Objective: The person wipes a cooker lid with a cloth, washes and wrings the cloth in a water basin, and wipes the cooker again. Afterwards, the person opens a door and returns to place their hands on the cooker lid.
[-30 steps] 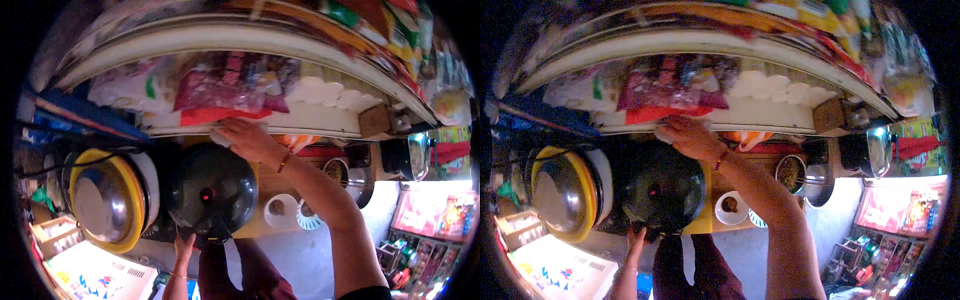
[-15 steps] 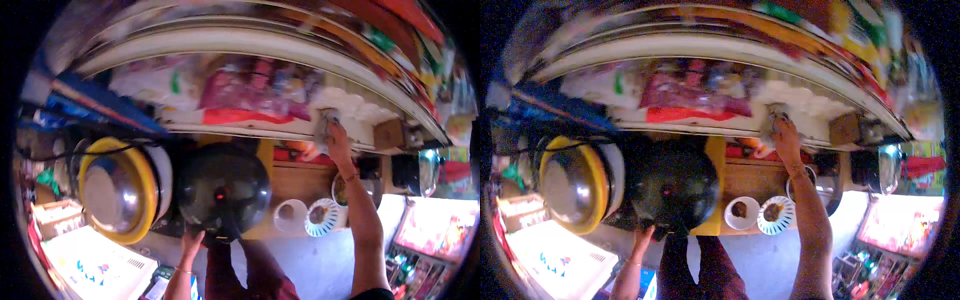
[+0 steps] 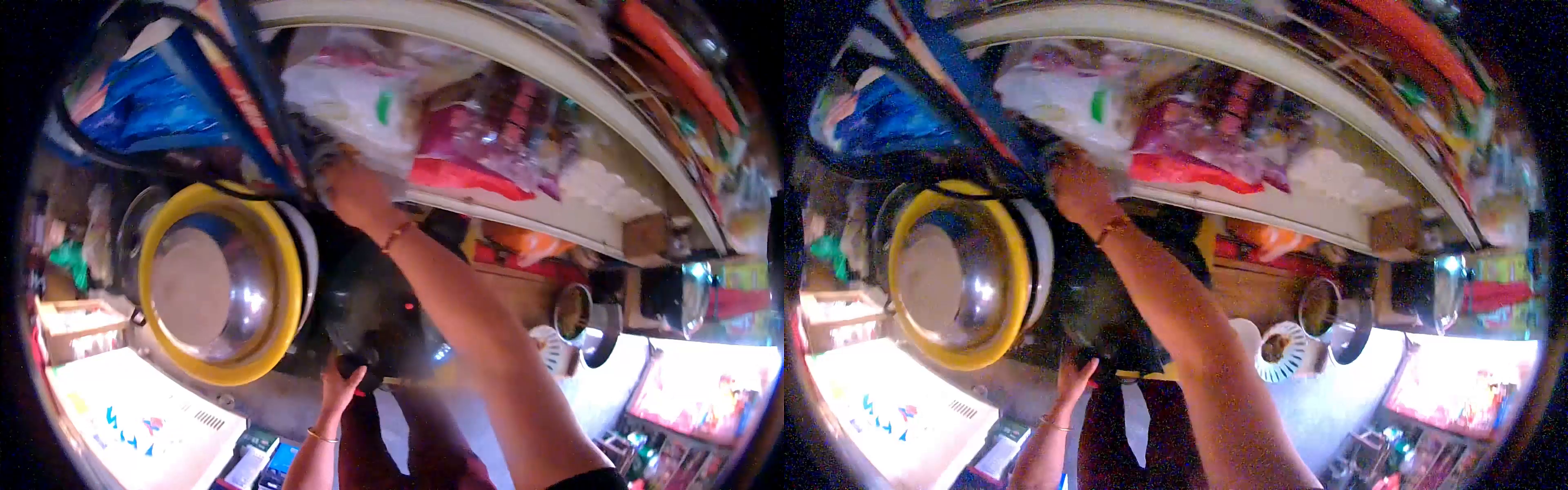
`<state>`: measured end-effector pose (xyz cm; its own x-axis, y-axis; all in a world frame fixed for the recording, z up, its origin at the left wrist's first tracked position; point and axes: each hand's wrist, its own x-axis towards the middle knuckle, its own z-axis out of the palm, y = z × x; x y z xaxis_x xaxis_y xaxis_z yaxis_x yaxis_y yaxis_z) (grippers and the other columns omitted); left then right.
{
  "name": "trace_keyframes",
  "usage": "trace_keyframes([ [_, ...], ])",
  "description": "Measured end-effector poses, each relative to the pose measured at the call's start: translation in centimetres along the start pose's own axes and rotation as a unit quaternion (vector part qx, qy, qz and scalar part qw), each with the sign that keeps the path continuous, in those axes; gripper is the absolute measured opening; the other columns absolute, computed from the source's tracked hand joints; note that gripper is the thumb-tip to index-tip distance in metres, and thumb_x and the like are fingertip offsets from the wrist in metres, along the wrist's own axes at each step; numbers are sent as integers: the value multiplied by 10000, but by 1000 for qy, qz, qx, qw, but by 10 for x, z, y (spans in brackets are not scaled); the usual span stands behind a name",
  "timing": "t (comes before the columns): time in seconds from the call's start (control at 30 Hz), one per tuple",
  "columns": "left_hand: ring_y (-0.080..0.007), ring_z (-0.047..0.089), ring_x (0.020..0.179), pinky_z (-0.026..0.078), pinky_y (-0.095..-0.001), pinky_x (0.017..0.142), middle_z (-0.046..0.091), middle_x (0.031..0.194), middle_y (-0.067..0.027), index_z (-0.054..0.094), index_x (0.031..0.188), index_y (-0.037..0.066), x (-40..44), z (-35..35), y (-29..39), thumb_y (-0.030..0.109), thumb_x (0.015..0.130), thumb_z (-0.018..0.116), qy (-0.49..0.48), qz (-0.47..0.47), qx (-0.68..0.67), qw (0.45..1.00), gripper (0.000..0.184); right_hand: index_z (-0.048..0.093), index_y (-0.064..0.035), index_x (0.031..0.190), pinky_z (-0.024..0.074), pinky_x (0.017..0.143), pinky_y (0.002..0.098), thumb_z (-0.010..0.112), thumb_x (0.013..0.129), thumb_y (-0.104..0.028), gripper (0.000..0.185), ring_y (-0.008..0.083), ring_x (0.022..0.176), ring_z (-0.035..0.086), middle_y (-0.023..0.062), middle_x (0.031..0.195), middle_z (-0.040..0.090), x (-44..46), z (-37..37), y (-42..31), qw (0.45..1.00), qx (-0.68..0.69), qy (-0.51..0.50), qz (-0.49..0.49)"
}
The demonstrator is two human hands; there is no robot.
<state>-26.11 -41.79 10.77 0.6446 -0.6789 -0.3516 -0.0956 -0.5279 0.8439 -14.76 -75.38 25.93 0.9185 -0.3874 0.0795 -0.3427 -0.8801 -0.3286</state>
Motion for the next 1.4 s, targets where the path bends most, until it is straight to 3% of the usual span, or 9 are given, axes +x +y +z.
trace_keyframes([
  [0.2,-278,580,942,445,-348,849,606,1034,-167,531,1121,-24,-1,4,-18,224,742,697,-45,-76,-61,994,482,555,-68,1112,449,881,398,519,750,-53,365,291,1043,518,106,1107,555,-95,-32,84,999,37,-2,-2],
  [0.27,-254,584,930,447,-341,838,617,1015,-153,535,1117,-20,-2,9,-22,252,750,689,13,-34,-35,999,482,553,-67,1132,426,920,385,535,720,-61,413,283,1055,512,98,1085,563,-146,-36,155,977,-74,123,-157],
  [0.77,-222,514,1018,483,-356,768,417,1273,-132,311,1327,-9,-6,-4,-42,378,818,614,-6,-210,15,978,708,534,-6,1003,457,819,464,488,751,-93,271,333,955,525,154,1002,554,-383,-122,435,848,-321,71,415],
  [0.87,-206,499,1058,493,-344,702,395,1330,-102,363,1314,-10,6,-13,-129,519,836,547,11,-175,58,983,737,535,0,996,452,809,457,494,761,-146,280,319,939,532,154,985,555,-357,-133,388,785,-264,182,531],
  [0.93,-281,550,1003,509,-373,742,499,1201,-208,286,1346,-26,21,-18,-158,334,801,656,0,-191,62,980,750,546,10,962,451,785,453,468,788,-157,254,316,925,536,173,942,561,-354,-144,380,906,-177,95,373],
  [1.0,-307,563,986,517,-392,720,505,1197,-225,311,1328,-35,6,3,-70,379,795,652,84,-247,141,955,756,569,-10,1034,448,822,454,465,844,-247,321,359,928,557,201,1008,583,-329,-76,401,882,8,227,414],
  [1.1,-202,551,957,500,-331,686,515,1223,-89,443,1275,11,24,1,-92,559,839,514,-58,-128,45,989,704,526,-15,1124,479,794,391,494,869,-239,341,272,917,583,137,1022,605,-328,-81,252,766,481,225,361],
  [1.27,-163,578,584,480,-267,438,575,930,-98,408,1179,46,6,-9,-81,621,812,493,-125,-312,-35,941,687,526,-26,1175,515,739,304,517,903,-219,333,167,897,610,82,1063,616,-367,-137,-1,433,806,160,371],
  [1.4,-177,577,587,473,-280,435,559,842,-77,460,1080,124,-66,-33,-40,609,837,459,-198,-274,-28,941,543,535,-20,1157,492,835,333,502,919,-254,336,181,958,588,83,1087,601,-467,-122,-60,480,736,215,426],
])
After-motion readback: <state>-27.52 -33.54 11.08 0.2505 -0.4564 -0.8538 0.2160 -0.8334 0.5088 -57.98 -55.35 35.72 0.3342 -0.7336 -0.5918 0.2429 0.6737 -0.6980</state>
